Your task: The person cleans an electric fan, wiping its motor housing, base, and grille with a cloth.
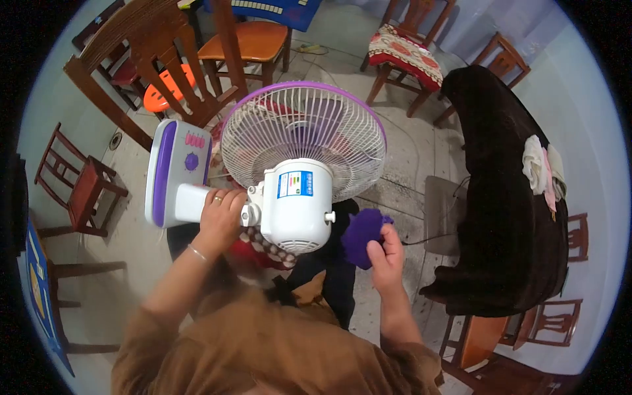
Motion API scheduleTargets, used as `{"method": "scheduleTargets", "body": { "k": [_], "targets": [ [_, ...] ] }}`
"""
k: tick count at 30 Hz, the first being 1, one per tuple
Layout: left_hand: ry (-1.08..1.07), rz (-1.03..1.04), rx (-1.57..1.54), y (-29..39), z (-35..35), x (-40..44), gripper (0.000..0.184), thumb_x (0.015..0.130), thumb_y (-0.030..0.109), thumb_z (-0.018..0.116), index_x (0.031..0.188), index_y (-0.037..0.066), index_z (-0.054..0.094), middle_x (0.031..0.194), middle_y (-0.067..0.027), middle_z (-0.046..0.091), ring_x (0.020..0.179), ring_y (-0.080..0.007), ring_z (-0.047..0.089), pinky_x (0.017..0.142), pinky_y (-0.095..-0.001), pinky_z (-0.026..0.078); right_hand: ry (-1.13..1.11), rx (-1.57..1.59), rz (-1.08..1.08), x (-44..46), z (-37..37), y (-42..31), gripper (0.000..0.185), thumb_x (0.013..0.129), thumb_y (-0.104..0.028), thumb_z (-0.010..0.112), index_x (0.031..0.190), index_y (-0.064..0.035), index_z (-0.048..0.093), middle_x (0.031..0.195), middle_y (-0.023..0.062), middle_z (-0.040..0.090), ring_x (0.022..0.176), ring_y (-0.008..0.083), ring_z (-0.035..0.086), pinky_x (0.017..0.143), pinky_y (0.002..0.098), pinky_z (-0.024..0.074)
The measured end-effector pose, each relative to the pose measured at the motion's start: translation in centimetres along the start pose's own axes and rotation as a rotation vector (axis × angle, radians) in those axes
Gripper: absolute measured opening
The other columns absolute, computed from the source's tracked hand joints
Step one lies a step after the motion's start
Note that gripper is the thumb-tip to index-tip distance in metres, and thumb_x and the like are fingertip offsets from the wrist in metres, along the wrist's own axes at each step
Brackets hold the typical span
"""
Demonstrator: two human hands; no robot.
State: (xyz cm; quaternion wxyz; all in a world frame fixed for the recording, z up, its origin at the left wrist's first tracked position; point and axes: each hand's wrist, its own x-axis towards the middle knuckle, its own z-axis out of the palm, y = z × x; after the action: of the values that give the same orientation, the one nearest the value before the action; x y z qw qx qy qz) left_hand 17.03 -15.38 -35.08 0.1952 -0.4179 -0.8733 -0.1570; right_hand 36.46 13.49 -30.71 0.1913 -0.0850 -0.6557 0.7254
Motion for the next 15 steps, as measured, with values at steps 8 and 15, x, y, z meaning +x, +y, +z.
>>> {"method": "scheduleTargets", "body": {
  "k": [8, 15],
  "targets": [
    [0.034, -0.002, -0.023, -0.3, 0.0, -1.0, 0.034, 0.077, 0.011, 0.060, 0.110, 0.005, 0.058, 0.105, -0.0091, 0.063, 0.099, -0.0249, 0.061, 0.096, -0.0416, 0.043, -0.379, -0.969, -0.364, 6.2, 8.7, -5.1, 0.028, 0.084, -0.017, 0.069, 0.109, -0.0046, 0.066, 0.091, 0.0121, 0.061, 0.087, 0.0314, 0.059, 0.077, 0.0387, 0.0484],
    [0.030, -0.009, 0.011, -0.3, -0.1, -1.2, 0.031, 0.078, 0.013, 0.059, 0.109, 0.006, 0.058, 0.105, -0.0085, 0.064, 0.099, -0.0240, 0.061, 0.095, -0.0414, 0.043, -0.292, -1.200, -0.429, 10.0, 11.4, -3.9, 0.019, 0.083, -0.019, 0.069, 0.099, -0.0108, 0.070, 0.087, 0.0067, 0.061, 0.085, 0.0277, 0.060, 0.072, 0.0390, 0.0498]
  ]
}}
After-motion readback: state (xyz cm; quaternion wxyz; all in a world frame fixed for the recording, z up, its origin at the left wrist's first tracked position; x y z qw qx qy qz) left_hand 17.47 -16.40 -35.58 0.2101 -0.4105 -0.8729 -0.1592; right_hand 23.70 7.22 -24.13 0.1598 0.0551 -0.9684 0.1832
